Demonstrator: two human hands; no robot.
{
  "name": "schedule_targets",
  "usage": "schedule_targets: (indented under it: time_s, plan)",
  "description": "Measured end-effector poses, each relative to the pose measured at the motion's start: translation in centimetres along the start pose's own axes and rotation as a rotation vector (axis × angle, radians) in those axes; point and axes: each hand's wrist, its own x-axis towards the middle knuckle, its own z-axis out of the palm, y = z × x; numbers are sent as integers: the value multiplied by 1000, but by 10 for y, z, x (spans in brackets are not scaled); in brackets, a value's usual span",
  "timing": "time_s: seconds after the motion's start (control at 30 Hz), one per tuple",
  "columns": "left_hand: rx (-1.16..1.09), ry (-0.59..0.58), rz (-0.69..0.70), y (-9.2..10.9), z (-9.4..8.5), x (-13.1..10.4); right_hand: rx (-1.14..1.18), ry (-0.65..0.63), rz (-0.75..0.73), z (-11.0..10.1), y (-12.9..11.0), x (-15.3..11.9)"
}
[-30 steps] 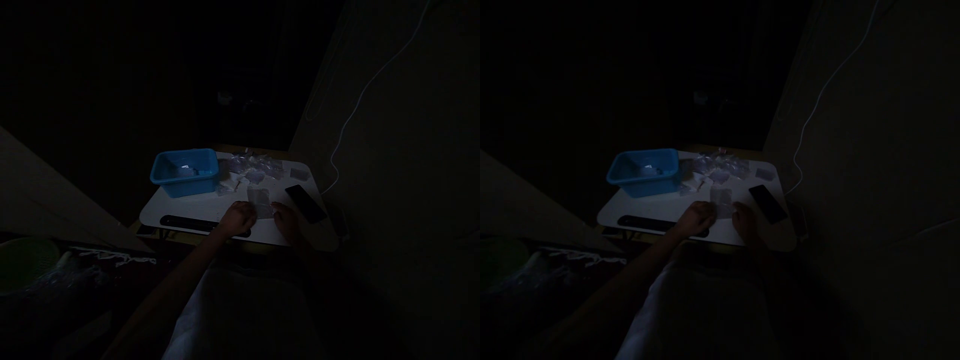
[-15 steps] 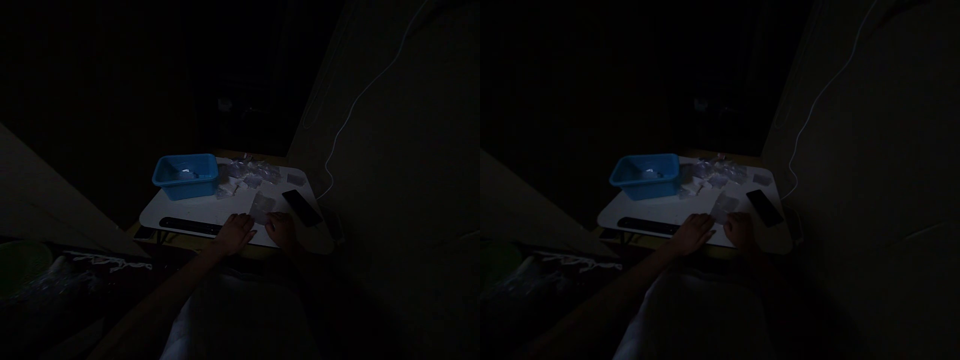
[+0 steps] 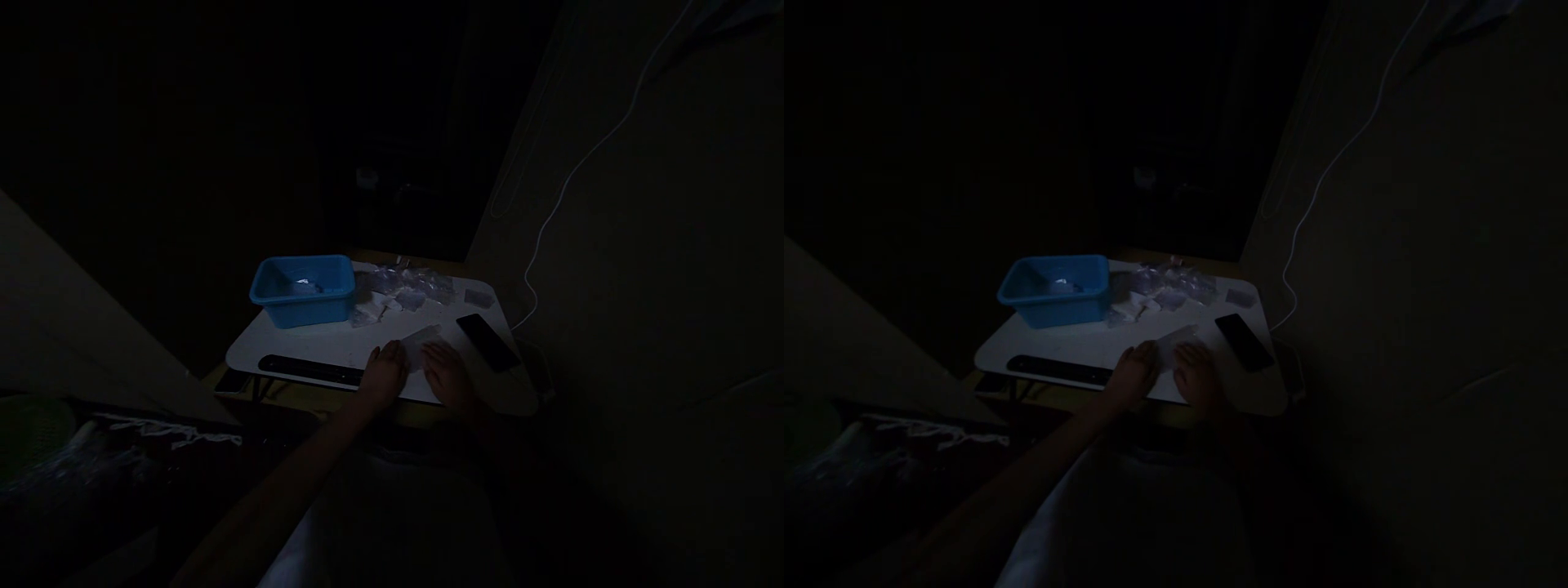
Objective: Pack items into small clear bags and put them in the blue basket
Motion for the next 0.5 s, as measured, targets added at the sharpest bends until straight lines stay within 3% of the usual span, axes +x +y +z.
schedule_targets:
  time_s: [0.27,0.5]
  plan:
    - [-15,-10,-23,1,5,-3,-88,-178,-80,16,-11,19]
    - [5,50,-22,1,5,-4,-131,-151,-42,19,8,19]
